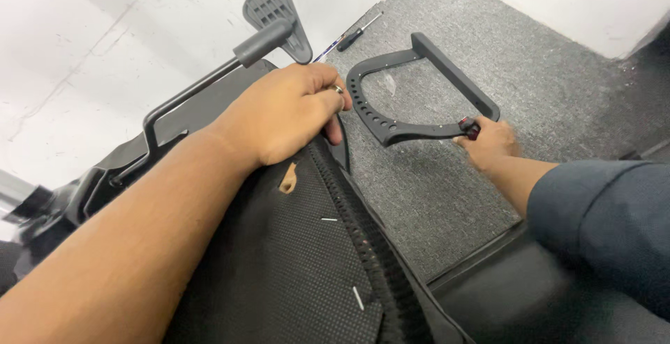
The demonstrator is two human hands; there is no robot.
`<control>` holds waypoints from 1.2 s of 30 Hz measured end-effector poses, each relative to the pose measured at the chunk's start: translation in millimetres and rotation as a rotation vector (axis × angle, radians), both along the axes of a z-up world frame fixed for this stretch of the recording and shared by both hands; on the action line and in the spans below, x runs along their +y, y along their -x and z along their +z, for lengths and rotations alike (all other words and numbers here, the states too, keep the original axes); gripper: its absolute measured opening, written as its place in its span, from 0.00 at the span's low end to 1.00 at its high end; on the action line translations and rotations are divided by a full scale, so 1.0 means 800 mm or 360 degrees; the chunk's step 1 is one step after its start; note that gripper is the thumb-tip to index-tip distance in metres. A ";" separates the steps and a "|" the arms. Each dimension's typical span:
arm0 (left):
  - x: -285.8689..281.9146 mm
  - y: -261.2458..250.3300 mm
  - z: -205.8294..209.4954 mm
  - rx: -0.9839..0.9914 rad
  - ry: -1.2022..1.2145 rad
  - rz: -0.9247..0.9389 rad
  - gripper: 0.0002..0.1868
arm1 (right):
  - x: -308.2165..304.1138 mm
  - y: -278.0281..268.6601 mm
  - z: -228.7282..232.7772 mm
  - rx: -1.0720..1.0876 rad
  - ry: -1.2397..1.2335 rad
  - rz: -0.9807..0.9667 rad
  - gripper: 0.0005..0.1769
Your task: The person uses a screwdriver to fasten screws into a black plastic frame attached to an office chair seat. They tighten multiple screws along the frame, then remove the frame and reposition it to continue fastening additional screws on the opposite side.
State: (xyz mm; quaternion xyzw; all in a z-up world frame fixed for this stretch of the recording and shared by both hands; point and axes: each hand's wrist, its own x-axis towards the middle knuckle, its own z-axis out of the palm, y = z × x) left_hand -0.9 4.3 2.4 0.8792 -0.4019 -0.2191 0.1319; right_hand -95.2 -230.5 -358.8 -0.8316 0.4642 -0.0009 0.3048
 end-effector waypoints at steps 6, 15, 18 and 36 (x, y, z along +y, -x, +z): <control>0.018 0.005 0.021 -0.0017 -0.0007 0.0055 0.18 | -0.002 0.001 0.038 -0.0136 0.0038 0.0007 0.26; 0.051 -0.020 0.009 -0.0085 0.0137 0.0005 0.18 | -0.021 -0.044 0.002 -0.0346 0.0105 -0.0422 0.11; 0.054 -0.031 0.003 -0.0093 0.0152 0.0024 0.19 | -0.027 -0.070 -0.016 -0.0293 -0.0013 -0.0611 0.13; 0.032 -0.034 -0.023 -0.0057 0.0130 0.0002 0.18 | -0.072 -0.080 -0.112 -0.0331 -0.1006 -0.0418 0.24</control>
